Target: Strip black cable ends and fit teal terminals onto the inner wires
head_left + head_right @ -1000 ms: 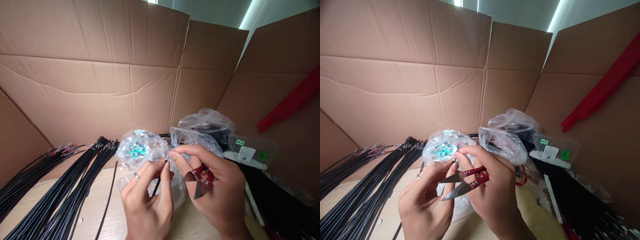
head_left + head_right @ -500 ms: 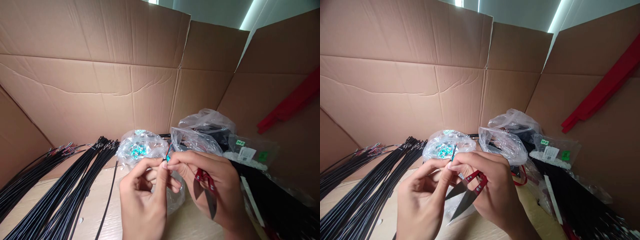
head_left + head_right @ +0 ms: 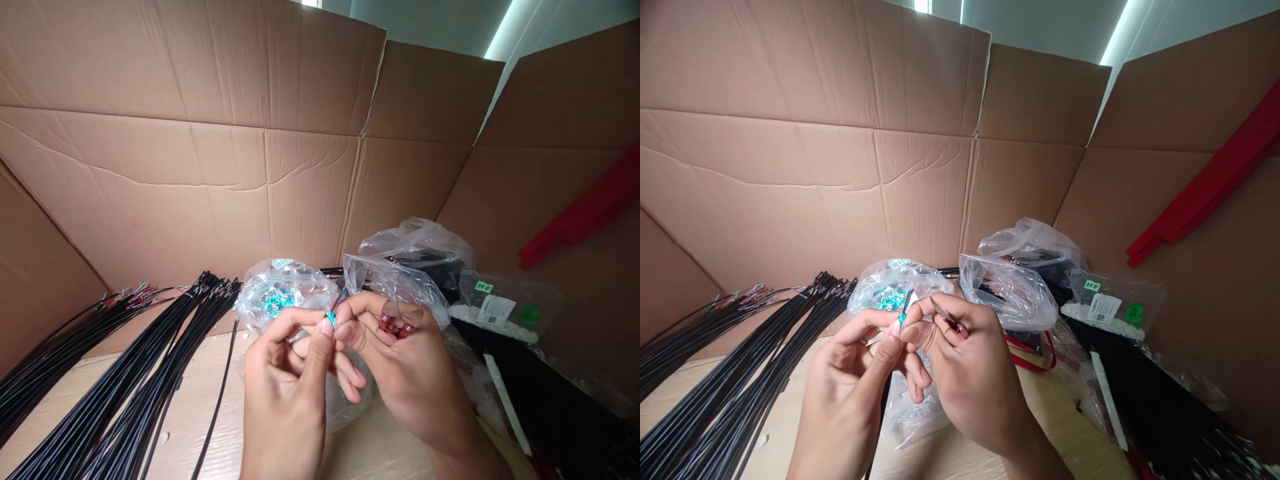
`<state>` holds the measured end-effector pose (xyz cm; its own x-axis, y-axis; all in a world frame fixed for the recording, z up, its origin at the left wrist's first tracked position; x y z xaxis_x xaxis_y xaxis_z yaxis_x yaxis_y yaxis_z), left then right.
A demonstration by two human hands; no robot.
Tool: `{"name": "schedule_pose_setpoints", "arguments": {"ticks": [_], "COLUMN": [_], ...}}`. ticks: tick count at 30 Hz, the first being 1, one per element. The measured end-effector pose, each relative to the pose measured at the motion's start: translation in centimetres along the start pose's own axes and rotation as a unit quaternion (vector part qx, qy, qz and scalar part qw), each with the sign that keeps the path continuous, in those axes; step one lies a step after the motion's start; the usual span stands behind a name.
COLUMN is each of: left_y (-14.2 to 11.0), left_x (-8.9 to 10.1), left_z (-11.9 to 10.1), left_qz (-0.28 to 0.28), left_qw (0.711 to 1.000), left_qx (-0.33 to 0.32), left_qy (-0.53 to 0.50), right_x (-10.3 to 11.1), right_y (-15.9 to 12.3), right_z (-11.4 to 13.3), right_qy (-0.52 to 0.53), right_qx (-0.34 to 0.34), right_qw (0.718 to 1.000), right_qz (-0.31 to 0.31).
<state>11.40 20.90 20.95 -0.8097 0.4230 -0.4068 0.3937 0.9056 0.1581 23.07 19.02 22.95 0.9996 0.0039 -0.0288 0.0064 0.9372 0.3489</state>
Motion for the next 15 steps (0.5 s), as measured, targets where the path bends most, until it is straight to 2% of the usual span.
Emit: {"name": "schedule_pose_setpoints", "arguments": {"ticks": [4, 10, 15], "left_y": [0.4, 0.6, 0.6], "left_x": [0.8, 1.8, 2.0], "left_z": [-0.8, -2.2, -2.1], "left_qz": [0.032, 0.038, 0.074], "left_qw": [0.999, 0.996, 0.997], "left_qx": [0.000, -0.024, 0.028], "left_qy": [-0.002, 0.078, 0.021], "right_x": [0.1, -0.1, -0.4], "right_y": [0.2, 0.2, 0.0], "right_z": [0.2, 0.3, 0.1], "right_qy": [-0.023, -0.115, -0.100], "right_qx": [0.002, 0.006, 0.006], "right_qw": [1.000, 0.993, 0.994], "right_qz": [0.006, 0.015, 0.036]}}
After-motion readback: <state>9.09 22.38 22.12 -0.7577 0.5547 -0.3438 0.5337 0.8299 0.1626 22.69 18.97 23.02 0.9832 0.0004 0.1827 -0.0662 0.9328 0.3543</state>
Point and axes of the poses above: each hand's wrist, its own y-axis towards the middle knuckle, its own x-axis out of the back of the hand, z = x × y, the point moved 3 cm from there along y, towards the middle knuckle, and after that the axes turned 2 degrees about z, right-handed, at the moved point
